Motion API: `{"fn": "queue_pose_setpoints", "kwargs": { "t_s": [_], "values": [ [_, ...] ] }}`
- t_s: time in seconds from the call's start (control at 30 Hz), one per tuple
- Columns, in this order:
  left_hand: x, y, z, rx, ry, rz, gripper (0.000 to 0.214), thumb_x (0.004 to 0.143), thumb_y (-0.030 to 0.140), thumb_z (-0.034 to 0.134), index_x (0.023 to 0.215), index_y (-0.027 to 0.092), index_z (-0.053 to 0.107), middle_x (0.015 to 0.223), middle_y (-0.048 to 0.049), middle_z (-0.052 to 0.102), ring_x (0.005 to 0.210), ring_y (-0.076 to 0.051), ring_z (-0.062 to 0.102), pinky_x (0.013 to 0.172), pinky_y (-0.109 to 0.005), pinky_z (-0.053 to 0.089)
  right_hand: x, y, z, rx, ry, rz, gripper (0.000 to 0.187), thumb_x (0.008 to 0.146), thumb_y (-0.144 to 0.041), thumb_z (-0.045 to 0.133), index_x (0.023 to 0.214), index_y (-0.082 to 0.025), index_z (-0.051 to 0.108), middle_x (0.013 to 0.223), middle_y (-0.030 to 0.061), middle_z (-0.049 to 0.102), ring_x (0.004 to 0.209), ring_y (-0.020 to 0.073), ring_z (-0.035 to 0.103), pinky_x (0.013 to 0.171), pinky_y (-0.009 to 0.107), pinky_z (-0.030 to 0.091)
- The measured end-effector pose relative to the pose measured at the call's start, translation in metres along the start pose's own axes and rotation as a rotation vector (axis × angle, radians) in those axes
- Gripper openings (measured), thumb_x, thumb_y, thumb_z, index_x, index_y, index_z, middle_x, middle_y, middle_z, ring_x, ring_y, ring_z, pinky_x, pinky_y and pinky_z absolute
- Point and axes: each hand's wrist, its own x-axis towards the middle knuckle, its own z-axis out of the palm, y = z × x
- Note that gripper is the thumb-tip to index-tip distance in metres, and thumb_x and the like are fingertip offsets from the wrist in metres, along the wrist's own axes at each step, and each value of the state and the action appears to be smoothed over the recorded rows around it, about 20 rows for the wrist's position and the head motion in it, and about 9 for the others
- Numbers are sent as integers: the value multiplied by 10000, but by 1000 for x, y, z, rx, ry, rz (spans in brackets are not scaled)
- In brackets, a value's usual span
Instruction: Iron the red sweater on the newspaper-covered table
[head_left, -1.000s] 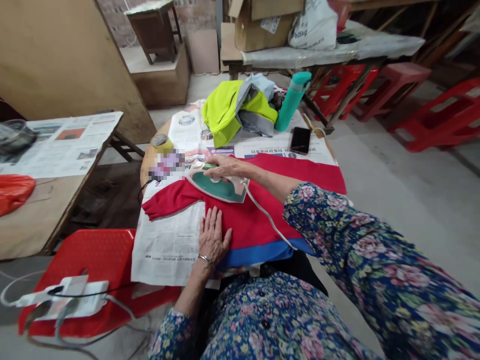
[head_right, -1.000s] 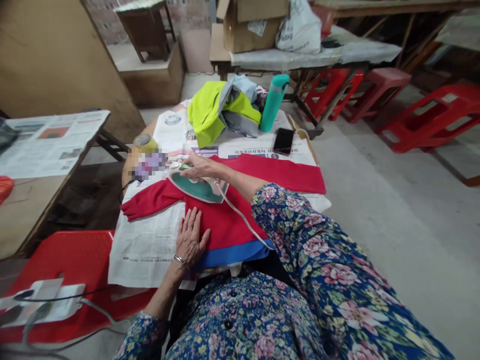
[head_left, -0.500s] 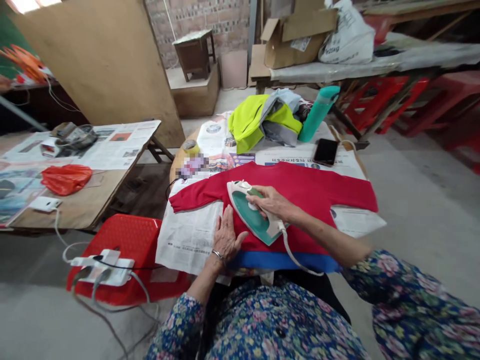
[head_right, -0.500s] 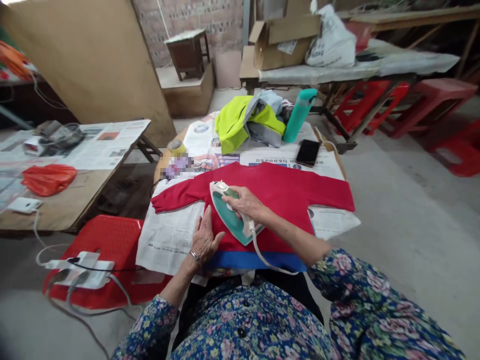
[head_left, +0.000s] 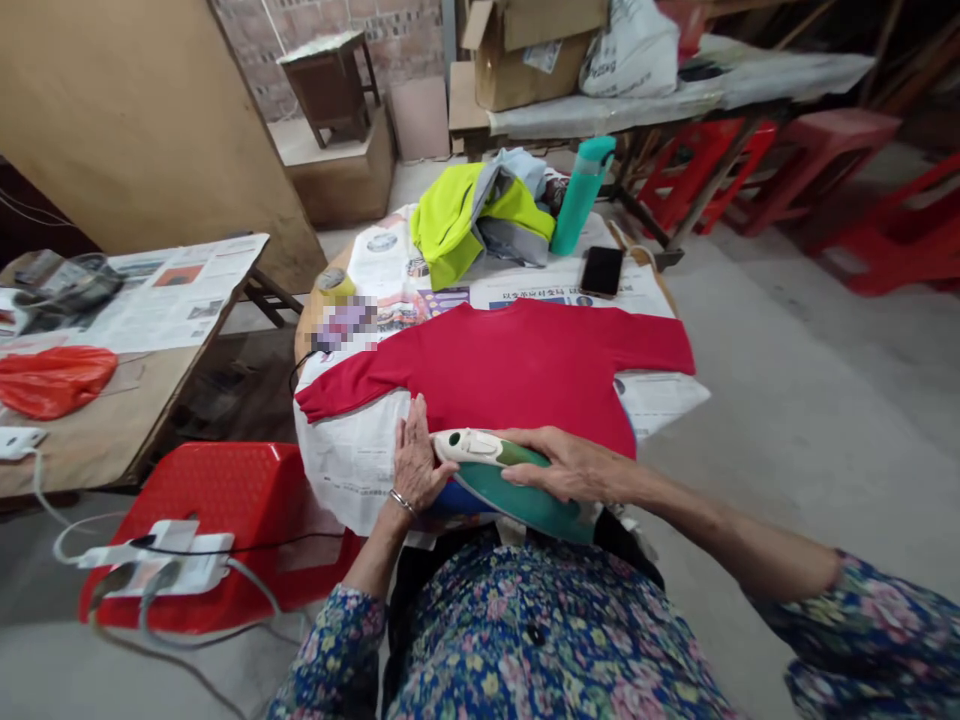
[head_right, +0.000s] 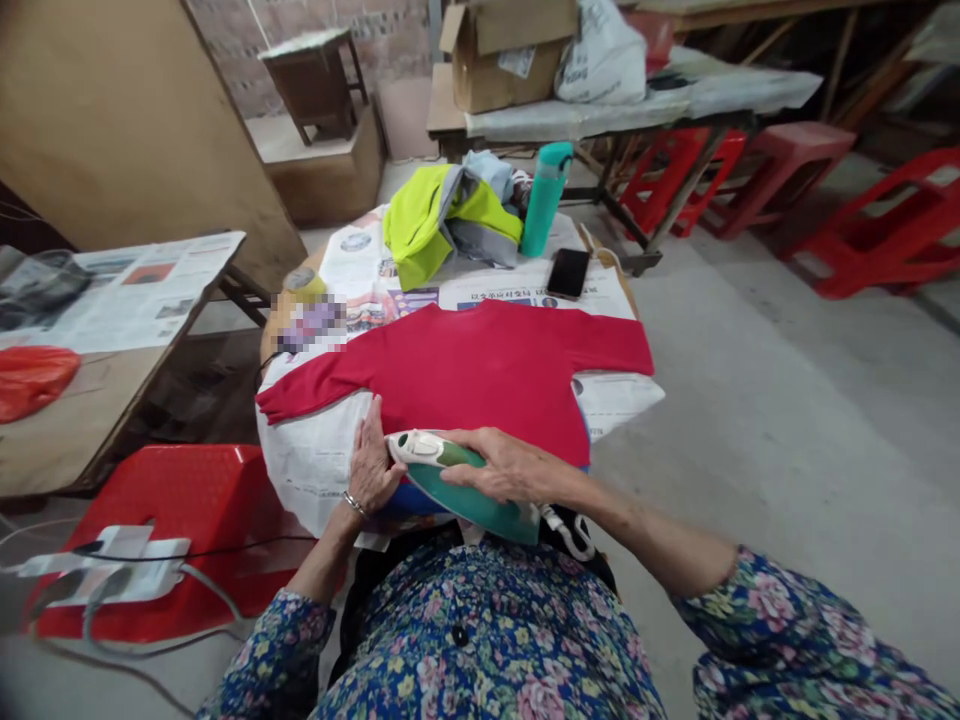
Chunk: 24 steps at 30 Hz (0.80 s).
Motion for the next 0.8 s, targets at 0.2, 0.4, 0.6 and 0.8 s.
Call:
{"fn": "queue_pose_setpoints", "kwargs": {
  "t_s": [0.2, 0.4, 0.6, 0.8],
  "values": [
    [12, 10, -10, 132, -110, -4, 746, 1081, 667, 487, 1682, 228, 538, 1696, -164, 586, 1621, -374, 496, 1349, -590, 341, -57, 24, -17, -59, 173, 104, 598, 886, -481, 775, 1456, -301, 796, 1100, 87, 830, 939, 264, 735, 749, 334, 613],
    [19, 21, -21, 176, -124, -23, 591, 1069, 488, 537, 1584, 218, 645, 1689, -165, 592, 1608, -386, 510, 1352, -638, 315, -107, 47, -28, 65, 460, 354, 798, 916, -577, 734, 1599, -174, 653, 661, -25, 589, 522, 134, 495, 490, 251, 442],
    [31, 33, -23, 185, -112, -75, 460, 1035, 393, 546, 1401, 176, 722, 1629, -216, 637, 1577, -443, 532, 1338, -760, 261, -114, 51, -37, 66, 719, 338, 695, 967, -469, 626, 1555, -99, 650, 565, -64, 473, 481, 143, 464, 484, 260, 438],
    [66, 65, 5, 147, -158, -105, 512, 1033, 378, 531, 1468, 148, 674, 1702, -244, 551, 1625, -437, 473, 1338, -756, 294, -92, 34, -39, -105, 620, 268, 631, 985, -378, 677, 1590, -197, 669, 796, 38, 756, 591, 180, 630, 552, 290, 536]
  ]
}}
